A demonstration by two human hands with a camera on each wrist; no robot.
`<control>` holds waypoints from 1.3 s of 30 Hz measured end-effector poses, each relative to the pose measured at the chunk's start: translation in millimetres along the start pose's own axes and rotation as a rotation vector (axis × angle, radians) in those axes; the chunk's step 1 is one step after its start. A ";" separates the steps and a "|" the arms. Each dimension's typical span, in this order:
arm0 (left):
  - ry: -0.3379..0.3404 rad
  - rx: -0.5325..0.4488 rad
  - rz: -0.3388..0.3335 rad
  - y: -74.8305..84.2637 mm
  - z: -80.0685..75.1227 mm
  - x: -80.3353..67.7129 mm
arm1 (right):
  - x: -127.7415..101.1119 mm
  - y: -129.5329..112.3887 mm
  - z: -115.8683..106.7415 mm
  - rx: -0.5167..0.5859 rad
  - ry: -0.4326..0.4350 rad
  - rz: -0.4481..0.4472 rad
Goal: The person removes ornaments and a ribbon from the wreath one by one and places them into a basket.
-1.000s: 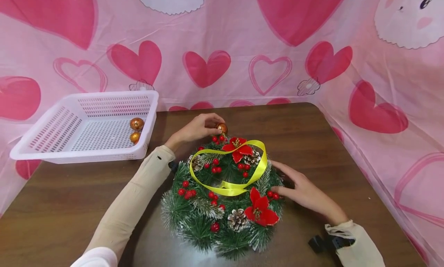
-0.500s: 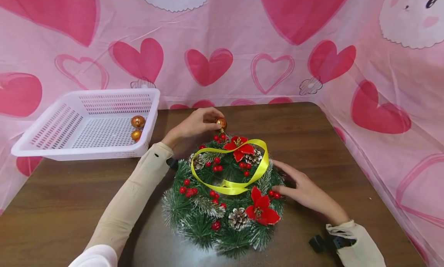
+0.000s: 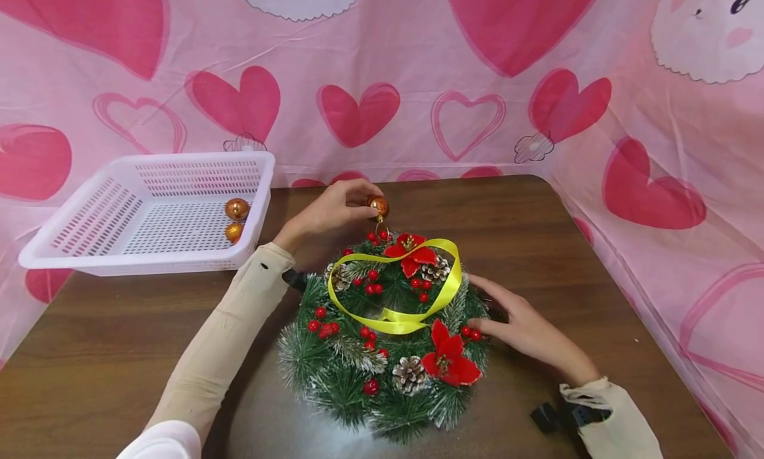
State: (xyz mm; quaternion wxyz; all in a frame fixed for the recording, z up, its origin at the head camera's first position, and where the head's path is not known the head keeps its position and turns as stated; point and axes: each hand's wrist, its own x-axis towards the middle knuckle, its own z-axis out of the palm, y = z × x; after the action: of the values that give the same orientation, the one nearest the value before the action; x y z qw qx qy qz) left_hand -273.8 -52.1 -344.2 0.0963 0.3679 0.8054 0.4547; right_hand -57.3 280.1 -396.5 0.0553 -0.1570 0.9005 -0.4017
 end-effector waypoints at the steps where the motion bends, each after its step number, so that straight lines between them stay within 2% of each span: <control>1: 0.001 0.001 0.001 0.6 -0.4 -0.3 | 0.2 -0.2 -0.1 0.000 0.001 -0.001; 12: 0.002 -0.016 0.039 4.2 -1.2 -1.2 | 0.9 1.8 0.0 -0.052 0.006 -0.004; 19: 0.011 -0.022 0.052 10.5 -3.5 -1.9 | 2.1 4.1 1.2 -0.003 0.002 -0.005; 24: 0.027 -0.018 0.062 15.3 -6.4 -3.7 | 2.9 2.6 0.5 -0.035 0.005 -0.001; 29: 0.034 -0.021 0.099 24.8 -8.3 -5.8 | -3.6 -1.7 0.6 -0.064 0.022 -0.003; 32: 0.036 -0.016 0.096 31.4 -9.1 -7.5 | -5.5 -2.7 1.0 -0.057 0.024 -0.003; 35: 0.048 0.001 0.100 36.5 -9.6 -10.0 | -5.3 -2.5 0.1 -0.046 0.016 -0.004; 39: 0.102 0.011 0.115 41.6 -10.9 -15.7 | -3.8 -2.7 -2.7 -0.020 0.005 -0.010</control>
State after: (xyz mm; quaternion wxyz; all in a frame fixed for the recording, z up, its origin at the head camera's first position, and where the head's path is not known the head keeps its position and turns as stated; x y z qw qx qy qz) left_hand -247.0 -56.9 -307.4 0.0269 0.3903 0.7893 0.4732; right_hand -53.7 281.5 -392.8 0.0495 -0.1611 0.9039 -0.3932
